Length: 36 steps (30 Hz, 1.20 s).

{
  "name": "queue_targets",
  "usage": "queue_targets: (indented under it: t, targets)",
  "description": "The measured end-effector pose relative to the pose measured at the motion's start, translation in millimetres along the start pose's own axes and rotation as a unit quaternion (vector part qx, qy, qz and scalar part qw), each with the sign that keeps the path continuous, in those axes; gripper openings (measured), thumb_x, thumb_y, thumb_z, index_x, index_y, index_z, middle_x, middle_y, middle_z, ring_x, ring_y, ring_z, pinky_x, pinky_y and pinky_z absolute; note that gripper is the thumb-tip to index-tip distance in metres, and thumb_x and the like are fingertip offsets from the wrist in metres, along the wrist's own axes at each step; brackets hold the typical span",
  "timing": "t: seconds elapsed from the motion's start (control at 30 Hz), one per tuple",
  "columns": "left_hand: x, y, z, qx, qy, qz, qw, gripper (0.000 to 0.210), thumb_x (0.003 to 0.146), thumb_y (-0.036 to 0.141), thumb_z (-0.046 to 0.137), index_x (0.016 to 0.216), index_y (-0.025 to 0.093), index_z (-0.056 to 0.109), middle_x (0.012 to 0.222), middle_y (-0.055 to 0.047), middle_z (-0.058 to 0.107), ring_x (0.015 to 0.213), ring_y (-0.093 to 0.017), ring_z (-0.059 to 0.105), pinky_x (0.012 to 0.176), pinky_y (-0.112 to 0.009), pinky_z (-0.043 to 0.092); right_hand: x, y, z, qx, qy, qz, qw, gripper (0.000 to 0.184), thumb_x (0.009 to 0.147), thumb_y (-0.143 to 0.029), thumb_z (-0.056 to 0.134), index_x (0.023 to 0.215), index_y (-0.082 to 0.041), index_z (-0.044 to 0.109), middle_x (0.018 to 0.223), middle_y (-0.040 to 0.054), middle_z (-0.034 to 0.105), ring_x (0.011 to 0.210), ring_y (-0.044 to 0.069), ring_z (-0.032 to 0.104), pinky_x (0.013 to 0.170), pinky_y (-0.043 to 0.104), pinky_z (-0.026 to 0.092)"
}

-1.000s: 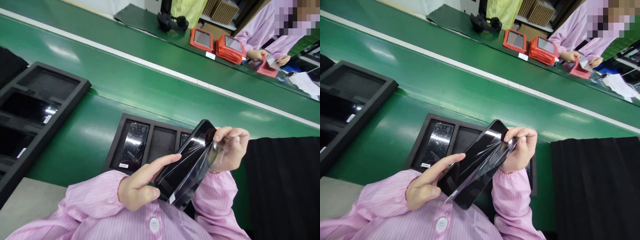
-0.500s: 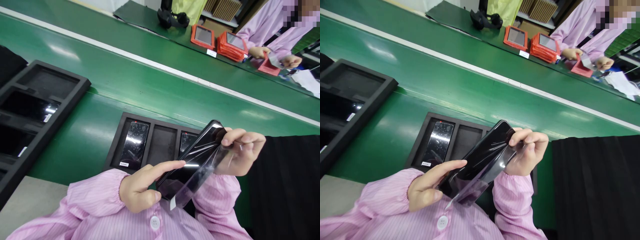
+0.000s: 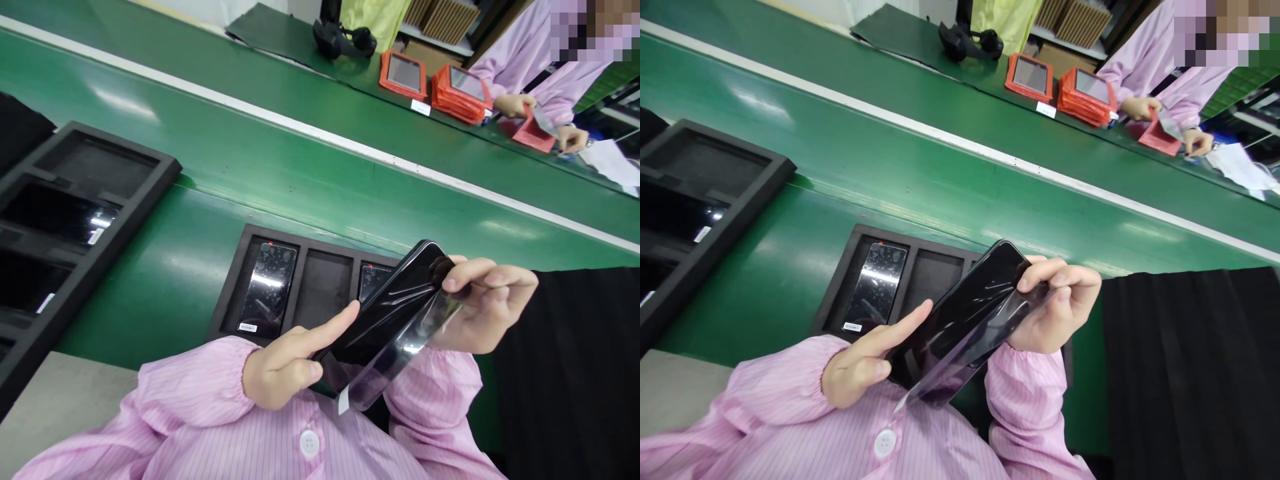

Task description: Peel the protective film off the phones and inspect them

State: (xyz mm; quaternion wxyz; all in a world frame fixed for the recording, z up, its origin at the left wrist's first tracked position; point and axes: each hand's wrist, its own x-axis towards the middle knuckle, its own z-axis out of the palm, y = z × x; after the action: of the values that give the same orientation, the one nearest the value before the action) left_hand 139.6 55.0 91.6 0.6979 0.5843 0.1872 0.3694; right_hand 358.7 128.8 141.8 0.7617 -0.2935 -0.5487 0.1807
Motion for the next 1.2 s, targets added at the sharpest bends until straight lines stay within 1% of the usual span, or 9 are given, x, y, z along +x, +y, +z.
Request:
queue_targets:
  t: [0.17,0.33,0.53,0.67,0.83,0.97,1.07,1.13,1.2]
  targets:
    - [4.2,-3.2,3.1,-0.029,0.047,-0.019,0.998,0.057,0.100,0.037,0.040,0.154,0.019,0.032,0.141,-0.008,0.059,0.138,-0.027,0.049,0.117,-0.043,0.040,-1.9,-6.3,5.4,-0.045,0.024,0.040,0.998,0.006,0.085,-0.020,0.054,0.079,-0.020,0.053,0.056,-0.0042,0.054,0.047,0.013,0.042,0.055,0.029,0.036]
    - [6.3,-3.4,7.7,-0.054,0.070,-0.010,0.996,0.054,0.102,0.045,0.036,0.150,0.022,0.041,0.150,-0.008,0.051,0.141,-0.025,0.045,0.119,-0.041,0.038,-5.7,-7.2,11.3,-0.046,0.041,0.105,0.993,0.004,0.083,-0.021,0.053,0.080,-0.020,0.052,0.055,-0.0038,0.055,0.049,0.013,0.044,0.060,0.030,0.036]
    - [3.4,-5.7,8.9,-0.018,0.047,0.003,0.999,0.061,0.102,0.051,0.031,0.153,0.017,0.036,0.093,-0.009,0.074,0.094,-0.022,0.069,0.087,-0.037,0.056,-9.0,-0.4,8.9,-0.013,0.013,0.135,0.991,0.004,0.086,-0.021,0.052,0.083,-0.019,0.051,0.057,-0.0030,0.054,0.051,0.014,0.044,0.062,0.031,0.037]
    - [4.6,-5.3,6.7,-0.006,0.027,0.018,0.999,0.059,0.103,0.049,0.031,0.154,0.018,0.034,0.052,0.004,0.047,0.048,-0.013,0.046,0.050,-0.025,0.042,-9.5,2.1,8.3,-0.016,-0.004,0.128,0.992,0.006,0.088,-0.020,0.049,0.083,-0.021,0.051,0.058,-0.0022,0.051,0.049,0.015,0.042,0.060,0.032,0.038]
    - [5.9,-2.3,6.7,-0.014,0.003,0.035,0.999,0.055,0.104,0.042,0.033,0.155,0.023,0.029,0.050,0.008,0.023,0.041,-0.010,0.021,0.042,-0.025,0.020,-9.9,0.8,8.8,-0.041,-0.037,0.097,0.994,0.011,0.092,-0.023,0.046,0.082,-0.025,0.050,0.059,-0.0020,0.045,0.050,0.017,0.040,0.064,0.035,0.042]
    - [4.1,-1.4,6.0,-0.007,0.010,0.012,1.000,0.056,0.103,0.046,0.034,0.154,0.024,0.032,0.052,0.005,0.046,0.042,-0.011,0.033,0.045,-0.025,0.034,-7.2,2.7,4.2,-0.035,-0.062,0.082,0.994,0.011,0.095,-0.025,0.047,0.084,-0.025,0.050,0.059,-0.0017,0.044,0.051,0.017,0.043,0.063,0.034,0.044]
    - [5.0,-3.9,-0.2,-0.023,0.007,-0.019,1.000,0.060,0.101,0.053,0.032,0.155,0.027,0.029,0.120,-0.009,0.070,0.089,-0.019,0.068,0.089,-0.036,0.055,-4.4,9.8,-2.5,-0.059,-0.067,0.068,0.994,0.010,0.094,-0.026,0.052,0.084,-0.024,0.053,0.059,-0.0025,0.049,0.051,0.015,0.047,0.059,0.031,0.044]
    - [6.4,-9.6,-5.7,-0.023,0.013,-0.046,0.999,0.070,0.098,0.060,0.034,0.158,0.027,0.019,0.160,-0.008,0.036,0.138,-0.028,0.047,0.118,-0.045,0.036,-5.6,17.1,-6.5,-0.121,-0.093,0.094,0.984,0.006,0.091,-0.026,0.057,0.085,-0.023,0.058,0.062,-0.0026,0.055,0.054,0.013,0.052,0.057,0.029,0.044]
    - [7.0,-19.1,-9.3,0.030,0.047,-0.095,0.994,0.084,0.095,0.060,0.046,0.159,0.025,0.005,0.167,-0.006,0.014,0.152,-0.031,0.023,0.126,-0.048,0.021,-11.1,25.5,-7.8,-0.190,-0.162,0.171,0.953,0.007,0.089,-0.027,0.061,0.094,-0.021,0.064,0.067,-0.0020,0.061,0.060,0.013,0.060,0.061,0.028,0.049]
